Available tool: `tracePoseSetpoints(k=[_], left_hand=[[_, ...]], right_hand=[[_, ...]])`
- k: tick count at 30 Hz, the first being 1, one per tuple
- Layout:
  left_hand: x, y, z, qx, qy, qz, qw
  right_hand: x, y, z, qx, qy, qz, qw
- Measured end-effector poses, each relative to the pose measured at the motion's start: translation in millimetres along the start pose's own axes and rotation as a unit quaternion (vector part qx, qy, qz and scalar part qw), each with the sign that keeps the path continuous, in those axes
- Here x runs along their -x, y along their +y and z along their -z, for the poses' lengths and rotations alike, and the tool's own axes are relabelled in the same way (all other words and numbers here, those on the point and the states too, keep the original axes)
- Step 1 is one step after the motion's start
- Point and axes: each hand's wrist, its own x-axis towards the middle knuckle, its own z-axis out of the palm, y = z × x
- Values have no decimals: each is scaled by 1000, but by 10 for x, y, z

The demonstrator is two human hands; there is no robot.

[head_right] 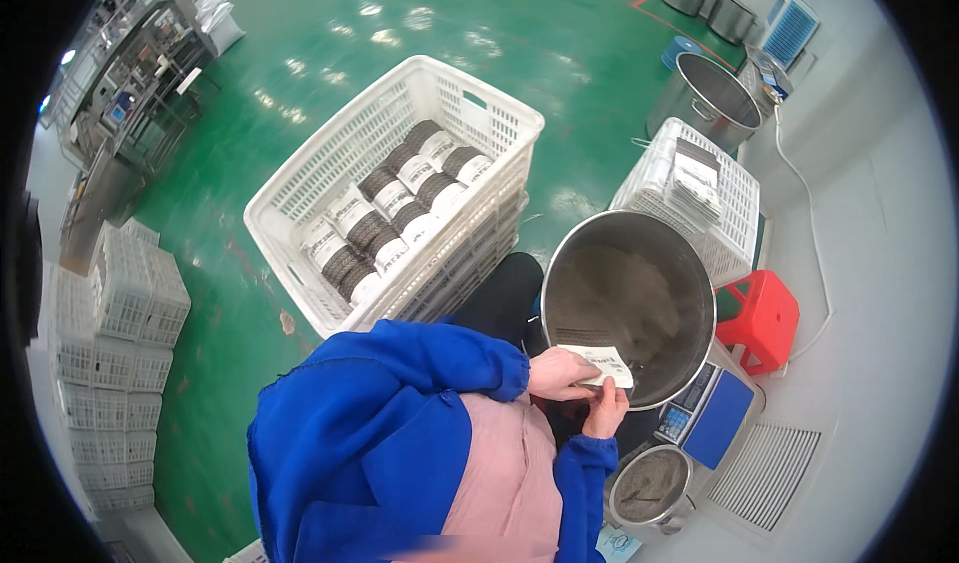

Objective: Measure and scoop grey powder into plastic bags, weigh them on a digital scale, and organize them into a crate.

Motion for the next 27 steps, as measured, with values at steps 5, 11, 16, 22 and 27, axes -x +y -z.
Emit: tracePoseSetpoints(k=[5,11,16,22,27], left_hand=[[6,107,139,122,-10,152,981],[16,0,111,197,-24,110,974],[6,-20,26,198,-58,147,967],[-38,-181,-176,176,-120,196,957],[-134,-131,-50,242,-200,234,920]], right_hand=[[155,-211,-212,120,8,96,988],[188,-240,-299,183,-9,156,971],[209,-178,-278,217,-48,125,967],[226,-355,-235,231,-119,86,962],[231,-353,-106,232,-108,58,965]])
